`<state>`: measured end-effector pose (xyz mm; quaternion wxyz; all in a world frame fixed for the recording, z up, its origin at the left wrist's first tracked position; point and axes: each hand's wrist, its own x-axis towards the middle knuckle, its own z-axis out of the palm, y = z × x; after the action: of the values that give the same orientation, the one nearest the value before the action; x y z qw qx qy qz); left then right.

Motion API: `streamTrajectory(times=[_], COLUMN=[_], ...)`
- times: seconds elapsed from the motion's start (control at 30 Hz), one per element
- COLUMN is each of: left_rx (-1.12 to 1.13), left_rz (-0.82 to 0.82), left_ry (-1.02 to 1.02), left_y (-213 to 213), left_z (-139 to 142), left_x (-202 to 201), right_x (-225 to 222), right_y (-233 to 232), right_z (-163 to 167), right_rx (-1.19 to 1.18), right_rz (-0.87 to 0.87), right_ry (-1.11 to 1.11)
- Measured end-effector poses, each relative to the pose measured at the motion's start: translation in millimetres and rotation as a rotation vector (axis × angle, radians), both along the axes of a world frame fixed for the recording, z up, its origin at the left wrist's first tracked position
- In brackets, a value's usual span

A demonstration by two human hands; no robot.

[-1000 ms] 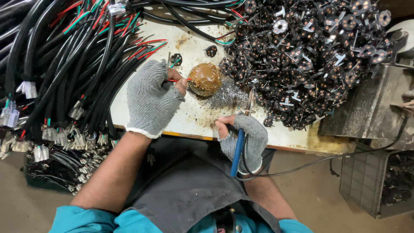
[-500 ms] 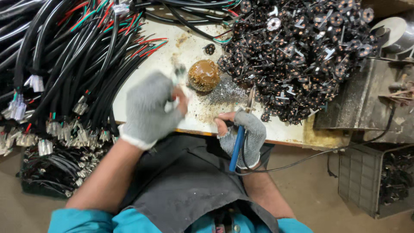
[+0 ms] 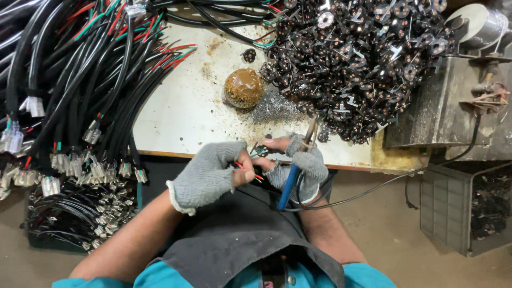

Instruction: The person solders wires onto electrical plug components at a workbench. They hold a wire in one hand and a soldering iron in the other, dip the wire tip into a rosin container, solder the connection, and set the finished plug onto a large pile of completed components, repeating the cycle.

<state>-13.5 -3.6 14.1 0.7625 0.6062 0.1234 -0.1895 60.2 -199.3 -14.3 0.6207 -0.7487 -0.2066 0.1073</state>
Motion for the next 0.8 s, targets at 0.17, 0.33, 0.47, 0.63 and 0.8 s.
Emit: streamTrajectory(times=[0.17, 0.33, 0.47, 0.63, 0.8], left_rx=[0.481, 0.633, 0.860, 0.965, 1.019], left_rz=[0.022, -0.114, 0.110, 0.112, 0.113], left_ry=[-0.577, -0.485, -0.513, -0.506, -0.503], left_y=[14, 23, 10, 4, 0], left_z=[18, 8, -9, -19, -19], left_x=[0, 9, 8, 7, 7], right_x=[20, 27, 23, 22, 20], right_y=[5, 12, 16, 13, 10], right_z=[14, 30, 28, 18, 10], right_rx=[-0.224, -0.414, -0.441, -0.467, -0.472], right_rz=[0.196, 0.333, 0.265, 0.222, 0.234], right_ry=[-0.434, -0.417, -0.386, -0.443, -0.534])
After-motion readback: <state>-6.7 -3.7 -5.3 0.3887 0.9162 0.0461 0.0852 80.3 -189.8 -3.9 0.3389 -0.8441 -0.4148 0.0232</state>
